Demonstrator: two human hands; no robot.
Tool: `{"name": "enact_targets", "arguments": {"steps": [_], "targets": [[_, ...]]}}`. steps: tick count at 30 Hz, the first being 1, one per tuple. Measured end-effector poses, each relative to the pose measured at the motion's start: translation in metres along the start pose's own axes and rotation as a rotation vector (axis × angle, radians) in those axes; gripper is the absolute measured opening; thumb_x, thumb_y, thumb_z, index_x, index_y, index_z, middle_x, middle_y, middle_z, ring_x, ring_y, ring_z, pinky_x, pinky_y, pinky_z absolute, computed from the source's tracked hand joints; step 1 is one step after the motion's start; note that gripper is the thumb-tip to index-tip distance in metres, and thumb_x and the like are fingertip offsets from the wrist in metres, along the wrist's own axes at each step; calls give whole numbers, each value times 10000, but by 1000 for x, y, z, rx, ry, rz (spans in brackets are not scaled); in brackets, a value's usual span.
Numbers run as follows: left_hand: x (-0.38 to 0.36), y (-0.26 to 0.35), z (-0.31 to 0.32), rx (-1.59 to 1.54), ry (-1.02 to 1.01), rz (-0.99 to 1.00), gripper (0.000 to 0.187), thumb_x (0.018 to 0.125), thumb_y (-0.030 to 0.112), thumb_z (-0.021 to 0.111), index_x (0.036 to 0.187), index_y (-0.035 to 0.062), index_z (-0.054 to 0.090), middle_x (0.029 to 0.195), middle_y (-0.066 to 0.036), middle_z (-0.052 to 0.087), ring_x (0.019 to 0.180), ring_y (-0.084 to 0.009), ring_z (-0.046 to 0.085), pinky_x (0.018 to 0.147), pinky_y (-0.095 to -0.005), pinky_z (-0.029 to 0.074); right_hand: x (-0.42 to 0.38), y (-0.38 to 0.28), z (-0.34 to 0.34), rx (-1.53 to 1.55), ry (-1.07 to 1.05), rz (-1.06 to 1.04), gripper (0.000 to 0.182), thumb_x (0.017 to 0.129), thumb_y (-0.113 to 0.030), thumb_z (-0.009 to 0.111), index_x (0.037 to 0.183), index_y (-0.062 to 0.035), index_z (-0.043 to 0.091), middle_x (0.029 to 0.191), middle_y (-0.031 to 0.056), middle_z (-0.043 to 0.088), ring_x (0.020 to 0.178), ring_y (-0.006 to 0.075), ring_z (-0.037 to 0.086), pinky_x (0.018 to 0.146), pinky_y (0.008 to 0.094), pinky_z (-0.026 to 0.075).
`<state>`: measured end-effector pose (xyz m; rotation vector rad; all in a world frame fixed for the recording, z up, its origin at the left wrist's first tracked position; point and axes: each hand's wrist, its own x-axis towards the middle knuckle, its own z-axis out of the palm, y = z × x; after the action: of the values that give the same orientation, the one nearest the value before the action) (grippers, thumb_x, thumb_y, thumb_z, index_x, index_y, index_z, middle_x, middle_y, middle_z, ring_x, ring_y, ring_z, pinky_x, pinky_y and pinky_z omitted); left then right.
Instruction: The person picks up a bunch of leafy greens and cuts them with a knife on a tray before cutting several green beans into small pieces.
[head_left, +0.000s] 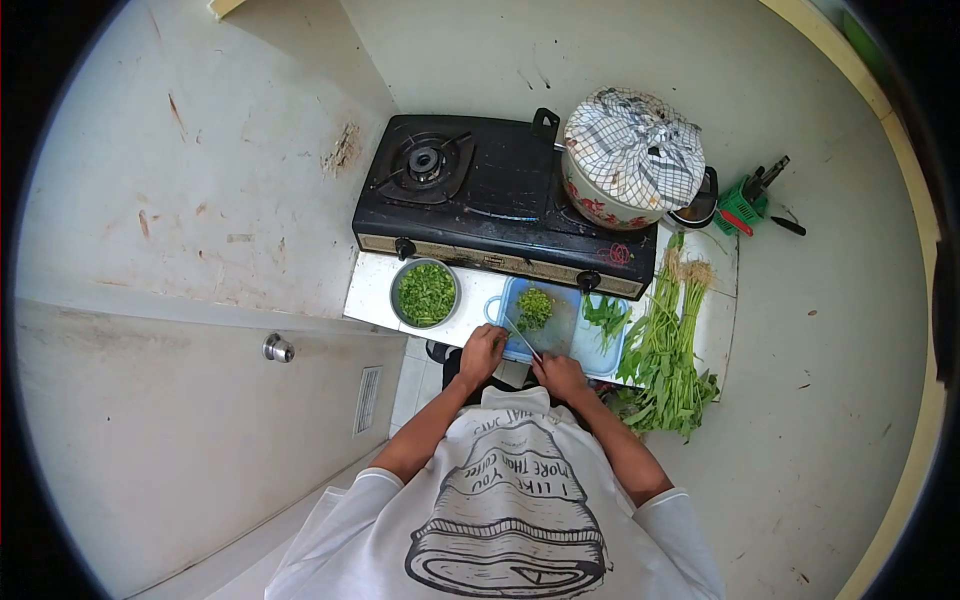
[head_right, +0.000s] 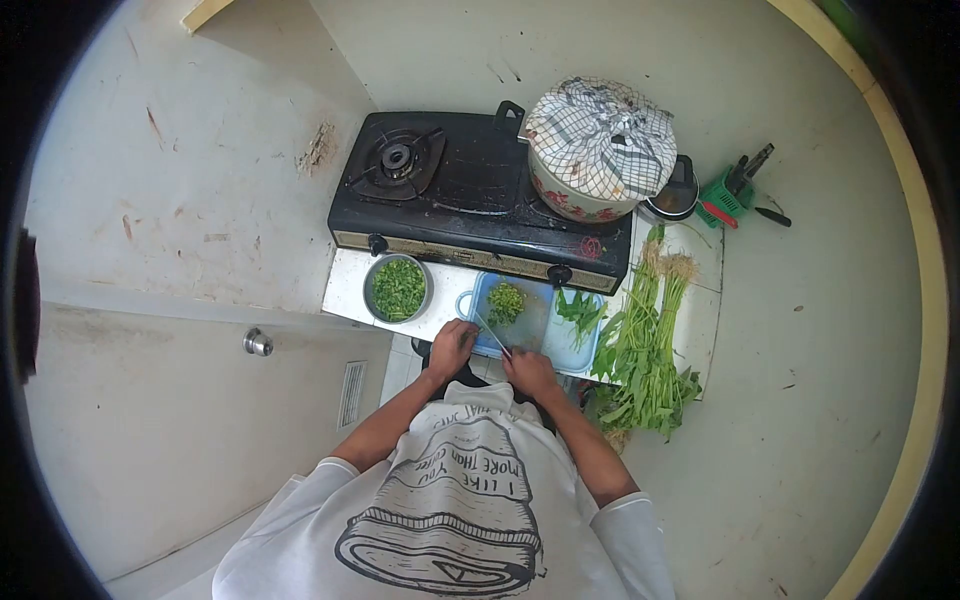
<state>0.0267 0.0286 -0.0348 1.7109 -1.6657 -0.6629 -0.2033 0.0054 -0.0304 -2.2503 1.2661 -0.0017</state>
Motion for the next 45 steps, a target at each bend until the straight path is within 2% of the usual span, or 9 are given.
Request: {"name": "enact_targets", "arguments": {"steps": [4,13,19,25,28,34,37,45], "targets": [[3,0,-1,23,-15,-4,121,865,27,711,981,54,725,961,-138,678,957,-365,647,864,-459,539,-3,-4,-1,33,-55,-26,467,1035,-433,544,990,9,690,747,262,704,702,462,710,696,579,582],[-2,2,-2,9,3,32,109,875,45,712,982,46,734,946,-138,665,938,-358,636,838,-450,533,14,-9,13,-27,-22,1,451,1030,-420,548,998,9,684,734,242,712,686,437,722,664,551,589],[1,4,-5,37,-1,38,112,881,38,700,990,53,720,928,-134,671,927,-352,626,843,-455,523,6,-4,14,15,34,49,444,1037,-418,543,1000,5,672,735,254,705,694,460,711,671,566,582],[11,3,-5,83,-28,35,116,871,54,707,985,70,712,917,-127,672,919,-347,620,853,-450,526,2,-8,4,33,-6,33,449,1036,-426,551,1020,4,680,734,255,700,694,471,700,668,580,571],[12,1,-4,109,-33,39,106,866,66,715,972,71,716,921,-123,667,922,-344,618,852,-446,529,0,-12,4,29,-2,22,468,1042,-411,519,939,6,705,734,249,714,696,457,722,692,573,587],[10,7,-6,93,-54,-1,116,859,66,729,974,69,725,929,-118,647,924,-338,613,847,-440,528,2,-11,8,-27,-72,46,478,1038,-428,535,943,10,703,758,252,718,702,443,721,673,544,589],[7,5,-5,84,-48,30,132,862,57,727,994,69,728,927,-118,640,930,-335,611,847,-436,526,10,-13,13,-20,-23,25,467,1037,-413,535,950,12,708,769,248,724,714,441,725,682,534,594],[9,-4,-2,64,-56,-3,121,883,66,716,1004,66,716,940,-126,654,960,-345,617,864,-446,520,10,-7,11,0,-29,73,474,1042,-410,533,963,23,709,784,250,724,731,440,725,685,547,587]]}}
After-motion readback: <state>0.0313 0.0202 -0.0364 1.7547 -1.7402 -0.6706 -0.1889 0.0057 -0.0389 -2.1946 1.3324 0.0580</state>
